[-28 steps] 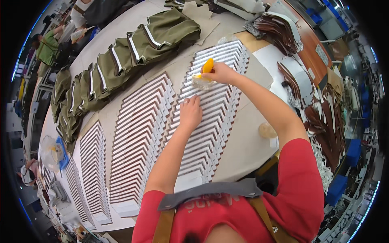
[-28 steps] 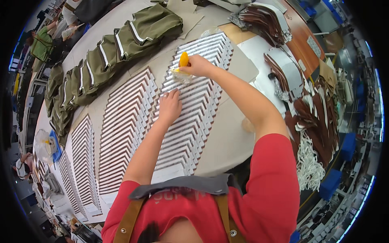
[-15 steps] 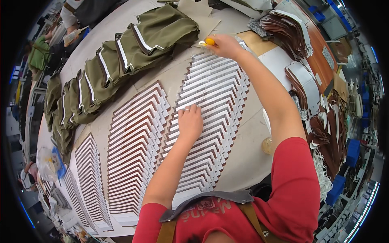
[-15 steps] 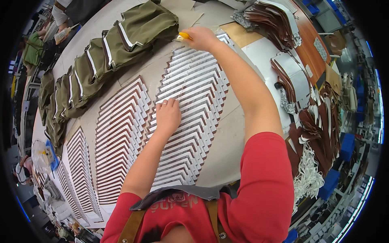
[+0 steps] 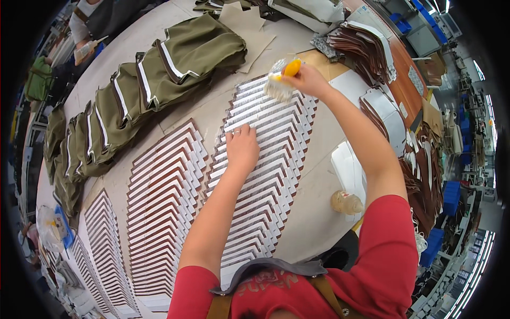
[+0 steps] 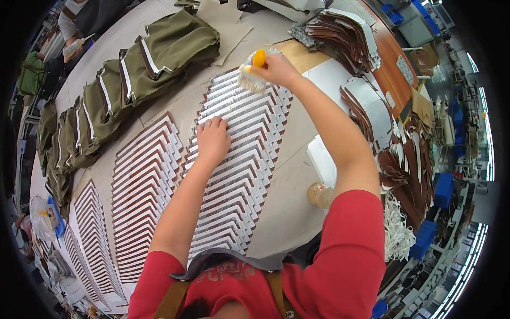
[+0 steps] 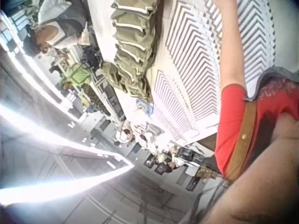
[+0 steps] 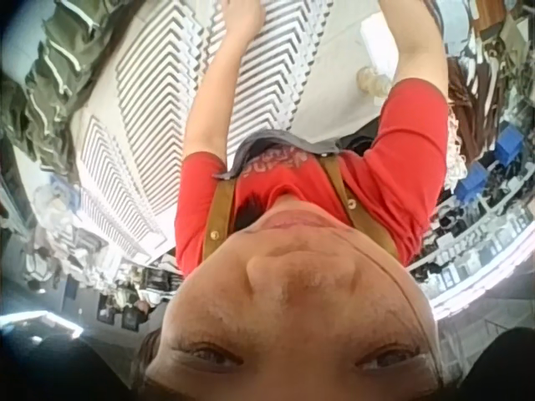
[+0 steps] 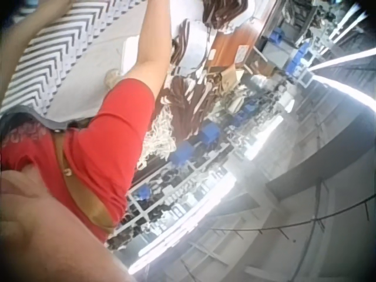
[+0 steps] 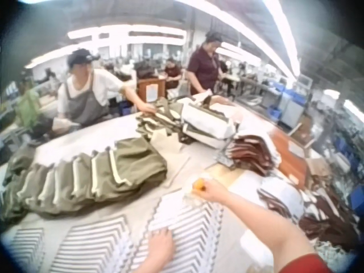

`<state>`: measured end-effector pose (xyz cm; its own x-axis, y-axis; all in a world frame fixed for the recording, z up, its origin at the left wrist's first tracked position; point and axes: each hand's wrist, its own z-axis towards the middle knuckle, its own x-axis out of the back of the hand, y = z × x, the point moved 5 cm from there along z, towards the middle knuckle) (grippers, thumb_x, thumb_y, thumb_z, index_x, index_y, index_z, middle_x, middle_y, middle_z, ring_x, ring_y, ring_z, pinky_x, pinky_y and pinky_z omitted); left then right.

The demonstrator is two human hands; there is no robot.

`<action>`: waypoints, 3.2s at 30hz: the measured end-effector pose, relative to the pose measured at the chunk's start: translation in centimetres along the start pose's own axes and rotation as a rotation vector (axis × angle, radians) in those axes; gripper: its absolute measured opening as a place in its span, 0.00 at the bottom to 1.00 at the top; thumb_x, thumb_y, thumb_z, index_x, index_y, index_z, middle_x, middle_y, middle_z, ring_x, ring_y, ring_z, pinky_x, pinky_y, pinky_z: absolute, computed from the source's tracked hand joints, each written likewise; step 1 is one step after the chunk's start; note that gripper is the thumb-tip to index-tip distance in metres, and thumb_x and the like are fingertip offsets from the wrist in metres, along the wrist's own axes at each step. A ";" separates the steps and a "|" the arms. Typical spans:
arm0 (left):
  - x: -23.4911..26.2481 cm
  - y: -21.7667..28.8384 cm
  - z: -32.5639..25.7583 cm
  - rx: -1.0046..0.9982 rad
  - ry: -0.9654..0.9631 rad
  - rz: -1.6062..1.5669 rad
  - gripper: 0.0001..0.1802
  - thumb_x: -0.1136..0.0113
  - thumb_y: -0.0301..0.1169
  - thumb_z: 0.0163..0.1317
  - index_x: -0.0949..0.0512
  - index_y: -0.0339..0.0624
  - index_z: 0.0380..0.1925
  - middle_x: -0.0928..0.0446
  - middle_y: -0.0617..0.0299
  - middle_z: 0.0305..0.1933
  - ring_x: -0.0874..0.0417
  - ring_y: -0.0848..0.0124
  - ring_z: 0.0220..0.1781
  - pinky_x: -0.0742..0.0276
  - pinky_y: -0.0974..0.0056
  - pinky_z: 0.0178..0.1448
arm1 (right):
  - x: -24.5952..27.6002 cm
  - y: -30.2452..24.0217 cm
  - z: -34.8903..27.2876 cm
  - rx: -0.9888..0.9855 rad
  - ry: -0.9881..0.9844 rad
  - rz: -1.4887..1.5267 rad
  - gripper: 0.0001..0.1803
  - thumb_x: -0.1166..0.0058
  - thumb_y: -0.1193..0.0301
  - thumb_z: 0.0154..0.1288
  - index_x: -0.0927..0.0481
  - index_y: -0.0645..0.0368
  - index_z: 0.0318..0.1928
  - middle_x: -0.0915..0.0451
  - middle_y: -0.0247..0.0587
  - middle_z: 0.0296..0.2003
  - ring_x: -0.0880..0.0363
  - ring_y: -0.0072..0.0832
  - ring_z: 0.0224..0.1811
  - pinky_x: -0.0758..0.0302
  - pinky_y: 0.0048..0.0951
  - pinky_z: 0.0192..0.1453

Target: The person aligns white paper templates onto brown leather pieces and presses them down. They then use a yellow brush to apply a white adhesive substance to the edges of the leather pieces in a repetitive assembly process.

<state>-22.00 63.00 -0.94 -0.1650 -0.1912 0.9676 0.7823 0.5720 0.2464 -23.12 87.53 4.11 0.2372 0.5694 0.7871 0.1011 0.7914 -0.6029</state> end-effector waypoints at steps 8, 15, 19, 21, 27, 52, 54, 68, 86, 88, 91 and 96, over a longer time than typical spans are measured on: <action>-0.4 -0.3 -0.2 -0.028 0.035 0.040 0.12 0.44 0.29 0.47 0.25 0.41 0.34 0.28 0.59 0.41 0.27 0.63 0.46 0.39 0.57 0.48 | 3.0 -1.7 2.9 -0.044 0.297 -0.027 0.11 0.45 0.62 0.59 0.21 0.54 0.37 0.21 0.45 0.28 0.24 0.42 0.28 0.28 0.34 0.33; 0.4 0.3 0.0 -0.046 0.125 0.020 0.07 0.47 0.25 0.48 0.24 0.40 0.30 0.27 0.59 0.36 0.26 0.64 0.43 0.39 0.58 0.48 | -2.7 -6.4 0.5 0.219 -0.071 -0.097 0.12 0.45 0.60 0.58 0.22 0.52 0.38 0.21 0.43 0.29 0.23 0.42 0.33 0.27 0.37 0.36; 0.6 0.5 0.3 -0.045 0.095 0.043 0.07 0.48 0.25 0.49 0.24 0.41 0.29 0.27 0.59 0.36 0.26 0.64 0.42 0.39 0.59 0.47 | 1.1 -1.3 4.2 0.134 0.146 -0.357 0.12 0.48 0.59 0.59 0.21 0.49 0.40 0.21 0.42 0.31 0.23 0.43 0.35 0.26 0.38 0.38; 0.0 0.4 0.5 -0.037 0.039 0.080 0.11 0.45 0.29 0.47 0.25 0.41 0.33 0.28 0.59 0.40 0.27 0.64 0.45 0.39 0.58 0.48 | 3.2 0.5 4.4 0.063 0.239 -0.464 0.12 0.49 0.59 0.59 0.21 0.49 0.40 0.21 0.41 0.32 0.23 0.43 0.35 0.26 0.39 0.38; -0.1 0.4 0.0 -0.073 0.126 0.068 0.06 0.47 0.26 0.48 0.25 0.41 0.29 0.28 0.59 0.36 0.27 0.64 0.43 0.40 0.58 0.48 | 3.7 3.2 2.0 -0.047 0.107 -0.303 0.12 0.48 0.60 0.58 0.21 0.49 0.39 0.21 0.41 0.33 0.23 0.43 0.36 0.27 0.38 0.39; 10.1 -8.4 -53.0 0.938 0.221 -0.254 0.05 0.46 0.31 0.58 0.29 0.42 0.29 0.27 0.55 0.17 0.24 0.53 0.22 0.33 0.53 0.26 | 1.7 -27.3 -6.3 -0.100 -0.105 2.493 0.14 0.63 0.65 0.66 0.33 0.57 0.25 0.44 0.29 0.12 0.52 0.17 0.09 0.49 0.20 0.18; 11.0 -8.3 -58.8 1.030 0.234 -0.168 0.07 0.48 0.32 0.59 0.28 0.41 0.27 0.27 0.53 0.18 0.25 0.53 0.22 0.33 0.53 0.27 | -2.2 -31.2 -6.8 -0.167 -0.170 2.533 0.12 0.63 0.67 0.65 0.34 0.57 0.25 0.45 0.28 0.11 0.52 0.17 0.09 0.49 0.20 0.18; 17.5 -20.0 -73.0 0.912 0.599 -0.446 0.08 0.43 0.26 0.55 0.31 0.36 0.23 0.29 0.53 0.26 0.28 0.58 0.25 0.33 0.59 0.31 | -32.2 -53.7 -19.7 -0.888 -0.288 2.271 0.12 0.62 0.67 0.69 0.31 0.62 0.33 0.42 0.27 0.13 0.46 0.16 0.12 0.40 0.19 0.21; 22.3 -19.5 -78.2 0.992 0.468 -0.693 0.05 0.50 0.25 0.60 0.28 0.34 0.30 0.31 0.53 0.27 0.29 0.60 0.27 0.32 0.63 0.33 | -45.9 -73.9 -23.8 -1.046 -0.915 2.288 0.13 0.60 0.71 0.66 0.37 0.55 0.22 0.45 0.26 0.13 0.53 0.13 0.08 0.47 0.16 0.17; 22.8 -21.1 -78.3 0.970 0.484 -0.713 0.05 0.51 0.25 0.61 0.29 0.34 0.30 0.31 0.52 0.27 0.29 0.58 0.28 0.32 0.62 0.34 | -46.6 -74.4 -23.3 -1.003 -0.929 2.286 0.12 0.59 0.71 0.65 0.36 0.55 0.23 0.45 0.26 0.13 0.53 0.13 0.08 0.47 0.15 0.17; 22.8 -23.7 -79.6 0.904 0.499 -0.735 0.06 0.53 0.26 0.62 0.30 0.34 0.30 0.32 0.52 0.27 0.30 0.58 0.28 0.33 0.61 0.35 | -47.7 -75.9 -23.0 -0.962 -0.883 2.279 0.11 0.60 0.71 0.66 0.36 0.56 0.24 0.44 0.26 0.13 0.53 0.13 0.09 0.47 0.15 0.17; 22.2 -30.0 -84.5 0.821 0.379 -0.752 0.08 0.53 0.27 0.63 0.33 0.34 0.26 0.34 0.51 0.25 0.32 0.58 0.27 0.34 0.62 0.35 | -52.3 -78.9 -23.2 -1.003 -0.712 2.290 0.10 0.62 0.71 0.66 0.35 0.56 0.25 0.44 0.26 0.13 0.52 0.14 0.09 0.47 0.16 0.17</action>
<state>1.66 -25.79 8.51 -0.1225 -0.8455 0.5198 -0.0803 0.5305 0.8439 -21.04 -9.88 7.48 0.4013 0.0758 -0.9128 0.4914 -0.8589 0.1447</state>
